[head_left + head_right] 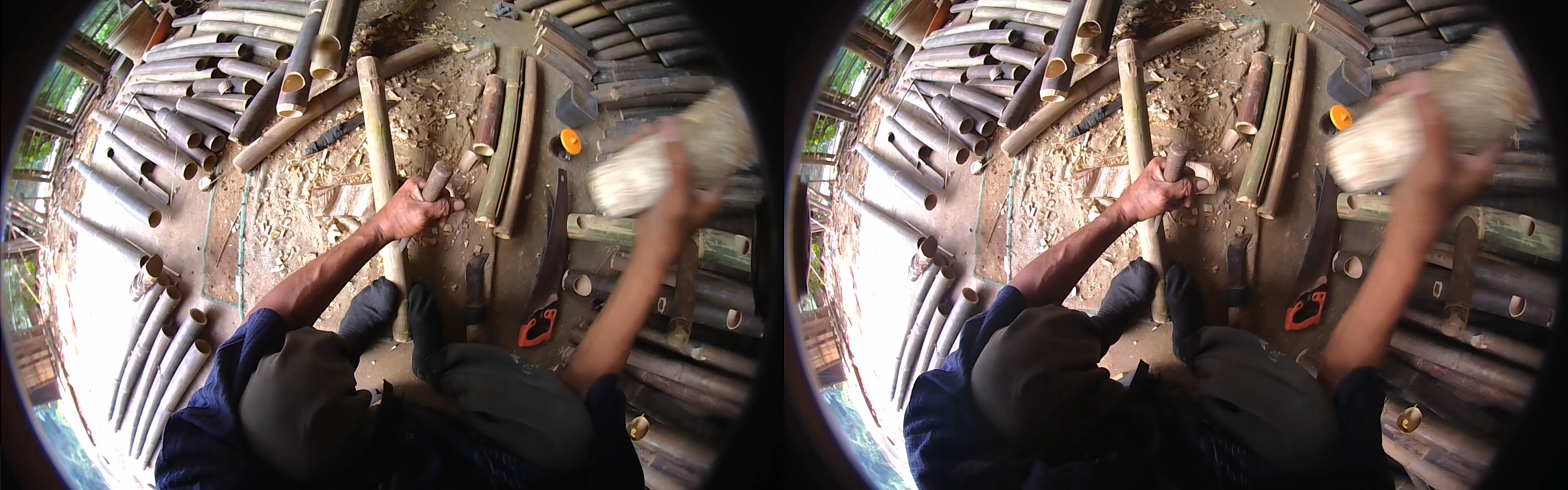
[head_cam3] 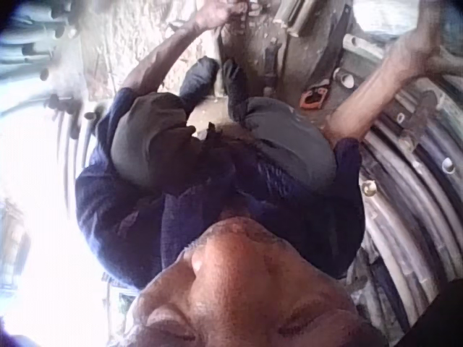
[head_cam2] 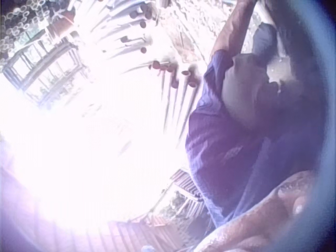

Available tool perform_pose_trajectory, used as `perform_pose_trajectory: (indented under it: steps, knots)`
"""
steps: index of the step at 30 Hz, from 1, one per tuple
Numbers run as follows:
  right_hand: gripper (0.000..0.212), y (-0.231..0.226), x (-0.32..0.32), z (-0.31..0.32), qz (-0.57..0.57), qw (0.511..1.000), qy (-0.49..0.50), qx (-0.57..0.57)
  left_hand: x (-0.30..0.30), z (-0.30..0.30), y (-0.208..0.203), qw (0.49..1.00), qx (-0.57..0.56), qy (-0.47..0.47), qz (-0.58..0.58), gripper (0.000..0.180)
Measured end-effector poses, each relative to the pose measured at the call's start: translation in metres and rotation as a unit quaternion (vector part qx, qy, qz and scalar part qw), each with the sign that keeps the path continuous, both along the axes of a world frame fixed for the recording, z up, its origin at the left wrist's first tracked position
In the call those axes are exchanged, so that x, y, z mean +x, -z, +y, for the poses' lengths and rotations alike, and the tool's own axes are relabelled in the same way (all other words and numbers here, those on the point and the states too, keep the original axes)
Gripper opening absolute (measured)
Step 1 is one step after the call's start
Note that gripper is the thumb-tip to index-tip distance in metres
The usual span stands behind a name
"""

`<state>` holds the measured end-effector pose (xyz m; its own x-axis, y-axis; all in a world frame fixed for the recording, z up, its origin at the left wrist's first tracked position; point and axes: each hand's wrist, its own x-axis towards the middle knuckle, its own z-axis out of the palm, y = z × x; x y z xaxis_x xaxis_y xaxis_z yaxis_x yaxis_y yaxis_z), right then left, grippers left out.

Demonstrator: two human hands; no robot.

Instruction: The person uses a wooden mallet to strike a chisel, splitting a long bamboo pole into thin strips. The person holds the bamboo pole steady with their left hand and repeatedly strikes the chisel with the mallet in their right hand.

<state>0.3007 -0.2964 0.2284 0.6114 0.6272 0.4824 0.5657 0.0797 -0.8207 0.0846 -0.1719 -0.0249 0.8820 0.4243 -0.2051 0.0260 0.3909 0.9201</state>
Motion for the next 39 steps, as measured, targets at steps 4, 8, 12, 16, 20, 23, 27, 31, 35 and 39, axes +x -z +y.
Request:
perform_pose_trajectory:
  steps: [4,8,12,16,20,23,27,31,35,39]
  knots:
    - [0.060,0.028,-0.067,0.044,-0.044,0.850,-0.198,-0.487,-0.005,-0.001,0.034,0.998,0.010,-0.014,-0.062,0.025]
    - [0.081,0.025,-0.029,0.016,-0.102,0.929,-0.185,-0.303,-0.009,0.000,0.025,0.999,0.049,-0.017,0.003,0.031]
    - [0.065,-0.059,-0.012,0.009,0.029,0.989,-0.100,-0.106,0.003,-0.005,0.027,0.996,-0.014,-0.022,-0.082,0.022]
    - [0.058,0.063,-0.025,0.008,-0.038,0.990,-0.080,-0.107,0.000,0.002,0.018,0.998,0.057,0.029,-0.001,0.016]
    - [0.097,0.111,-0.054,0.006,-0.031,0.905,-0.252,-0.341,-0.014,0.003,0.011,0.996,0.083,-0.001,0.019,0.019]
    - [0.101,0.113,-0.029,-0.021,-0.040,0.933,-0.238,-0.267,-0.016,-0.014,0.038,0.977,0.135,0.142,-0.078,0.010]
    - [0.080,0.109,-0.038,-0.049,0.152,0.962,-0.142,-0.176,-0.033,-0.074,0.006,0.852,0.438,0.279,-0.062,0.028]
    - [0.070,0.110,-0.042,-0.070,0.234,0.956,-0.081,-0.159,0.000,0.000,-0.029,0.988,0.106,-0.018,0.107,0.026]
    - [0.068,0.111,-0.041,-0.079,0.237,0.953,-0.072,-0.175,0.008,0.000,-0.031,0.999,0.025,-0.024,-0.007,0.034]
    - [0.076,0.122,-0.042,-0.073,0.275,0.936,-0.113,-0.187,-0.003,-0.028,0.007,0.999,-0.021,0.044,0.011,0.028]
